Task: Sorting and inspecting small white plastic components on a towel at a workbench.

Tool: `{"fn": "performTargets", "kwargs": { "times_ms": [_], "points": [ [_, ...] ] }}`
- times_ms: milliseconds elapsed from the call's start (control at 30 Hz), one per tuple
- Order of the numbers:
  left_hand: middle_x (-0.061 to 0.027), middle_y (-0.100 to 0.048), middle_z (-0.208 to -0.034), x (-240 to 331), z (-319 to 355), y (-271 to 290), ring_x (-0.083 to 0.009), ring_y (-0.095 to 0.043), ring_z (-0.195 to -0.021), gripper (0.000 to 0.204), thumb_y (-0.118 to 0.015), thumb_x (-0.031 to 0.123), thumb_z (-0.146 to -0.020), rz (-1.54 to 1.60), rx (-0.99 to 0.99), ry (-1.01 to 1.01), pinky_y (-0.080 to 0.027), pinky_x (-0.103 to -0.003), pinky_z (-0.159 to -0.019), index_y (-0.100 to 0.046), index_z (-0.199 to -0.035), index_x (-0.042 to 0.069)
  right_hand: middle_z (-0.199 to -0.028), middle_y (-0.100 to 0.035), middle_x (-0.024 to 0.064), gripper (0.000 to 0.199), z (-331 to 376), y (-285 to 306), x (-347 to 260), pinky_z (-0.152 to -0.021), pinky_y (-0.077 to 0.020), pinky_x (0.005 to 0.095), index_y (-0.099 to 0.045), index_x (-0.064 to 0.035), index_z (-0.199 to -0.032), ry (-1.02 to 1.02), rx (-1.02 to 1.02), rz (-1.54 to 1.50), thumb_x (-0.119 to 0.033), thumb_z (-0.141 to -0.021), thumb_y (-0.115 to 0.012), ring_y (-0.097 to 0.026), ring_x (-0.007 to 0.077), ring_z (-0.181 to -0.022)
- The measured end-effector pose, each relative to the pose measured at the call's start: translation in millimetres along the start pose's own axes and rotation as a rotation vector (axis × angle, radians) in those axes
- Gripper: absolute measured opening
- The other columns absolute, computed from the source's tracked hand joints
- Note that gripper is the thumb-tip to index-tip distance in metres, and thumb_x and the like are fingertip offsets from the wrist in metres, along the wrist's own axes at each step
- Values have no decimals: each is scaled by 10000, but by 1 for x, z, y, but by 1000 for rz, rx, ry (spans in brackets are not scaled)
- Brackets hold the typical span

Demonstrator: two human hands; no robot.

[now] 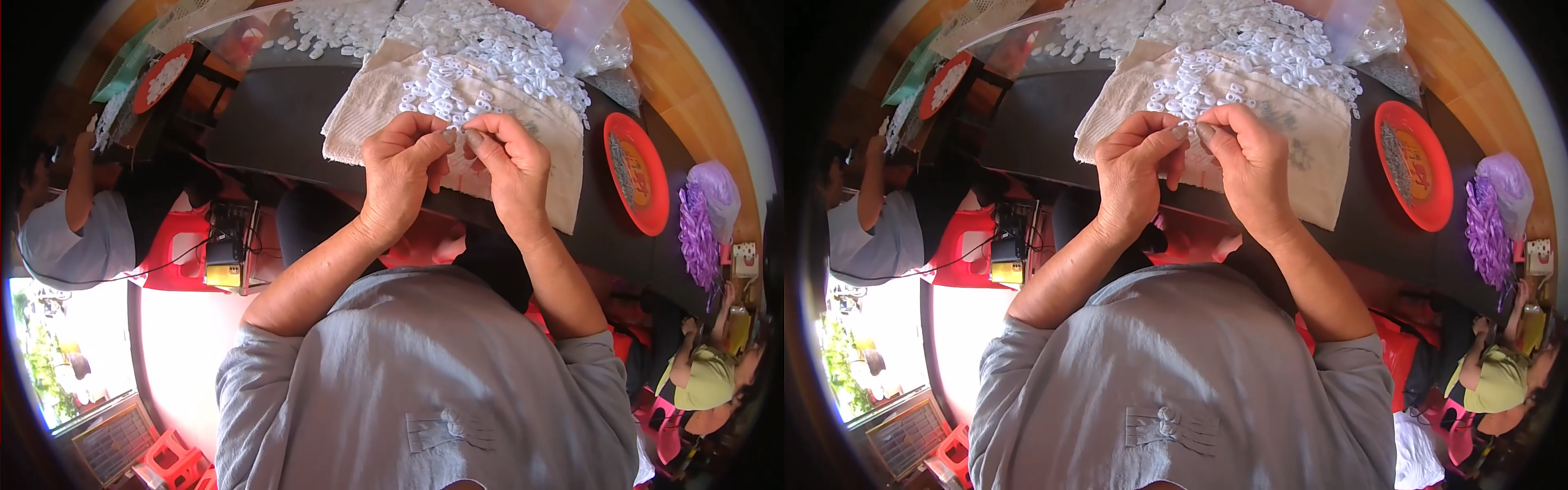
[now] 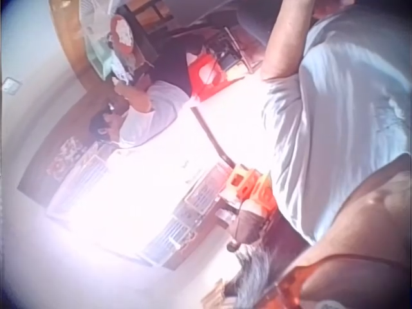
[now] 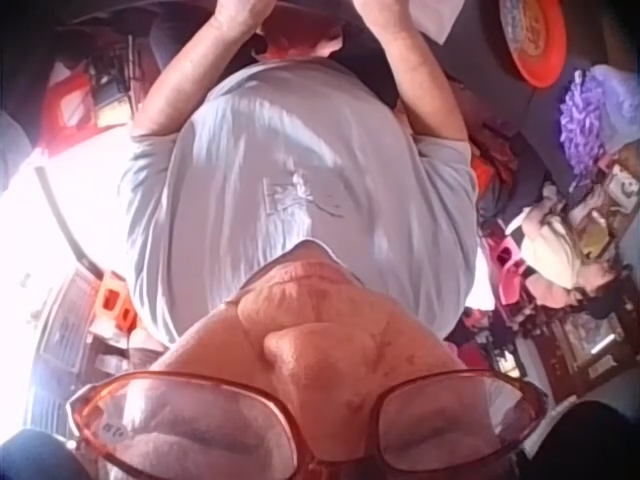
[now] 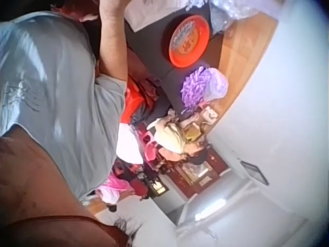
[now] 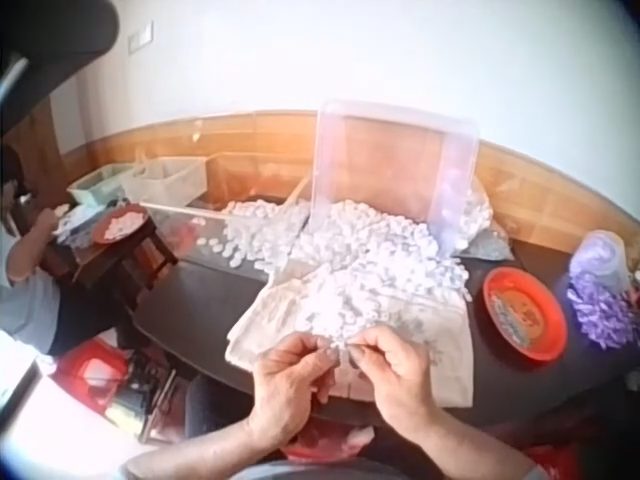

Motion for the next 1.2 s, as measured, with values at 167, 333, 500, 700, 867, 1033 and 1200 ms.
{"fn": "performTargets", "kwargs": {
  "times_ms": [167, 333, 500, 700, 867, 1033, 1200],
  "points": [
    [-63, -618, -762, 0, 1, 1, -81, -527, -544, 104, -619, 51, -876, -52, -7, -11, -396, -211, -445, -618, -903, -49, -799, -596, -13, 69, -1, 0, -3, -629, -442, 200, -618, 7, -956, 48, -4, 75, -34, -914, -581, -540, 55, -708],
    [-60, -618, -756, 1, 2, 2, -80, -530, -552, 101, -614, 45, -879, -66, 4, 9, -402, -209, -452, -619, -912, -50, -773, -588, -20, 53, -2, 0, -7, -616, -437, 202, -613, 5, -931, 105, 8, 158, -36, -908, -586, -526, 48, -689],
    [-52, -612, -751, 0, 3, 1, -76, -530, -560, 90, -610, 34, -883, -68, -2, -2, -406, -208, -455, -615, -921, -48, -755, -585, -15, 34, -1, -2, -10, -594, -432, 206, -608, 2, -907, 126, 2, 194, -28, -899, -592, -516, 50, -666],
    [-27, -587, -733, 2, 6, -1, -62, -517, -568, 47, -610, 8, -880, -85, 6, -95, -398, -197, -456, -613, -907, -30, -738, -580, -15, 19, -1, -6, -21, -586, -437, 210, -600, 8, -893, 283, 14, 321, -8, -891, -588, -517, 56, -658],
    [-6, -578, -717, 4, 8, 8, -50, -506, -564, 16, -610, -14, -871, -151, 90, -182, -386, -186, -459, -618, -882, -7, -745, -588, -16, 35, 0, -22, -1, -594, -456, 210, -605, 12, -874, -52, -28, 46, -8, -895, -586, -539, 56, -676],
    [-1, -579, -715, 18, 11, 25, -58, -507, -619, 46, -608, -47, -836, -209, 85, -209, -426, -211, -544, -593, -836, -3, -744, -600, -12, 69, -5, -41, 4, -574, -452, 209, -635, 5, -892, -359, -170, -289, -53, -897, -598, -557, 49, -670],
    [-64, -604, -741, 26, -2, 64, -100, -530, -543, 55, -594, 22, -892, -78, 247, -137, -403, -217, -450, -590, -893, -32, -708, -598, -10, 124, -47, -36, -4, -551, -419, 228, -668, -21, -936, -206, -285, 129, -115, -878, -611, -554, 55, -650]
  ]
}}
Point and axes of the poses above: each hand's wrist, its own z-axis away from the middle knuckle, its own y-axis out of the back of the hand, x = y × z, the point moved 7 cm from there along -z, towards the middle knuckle
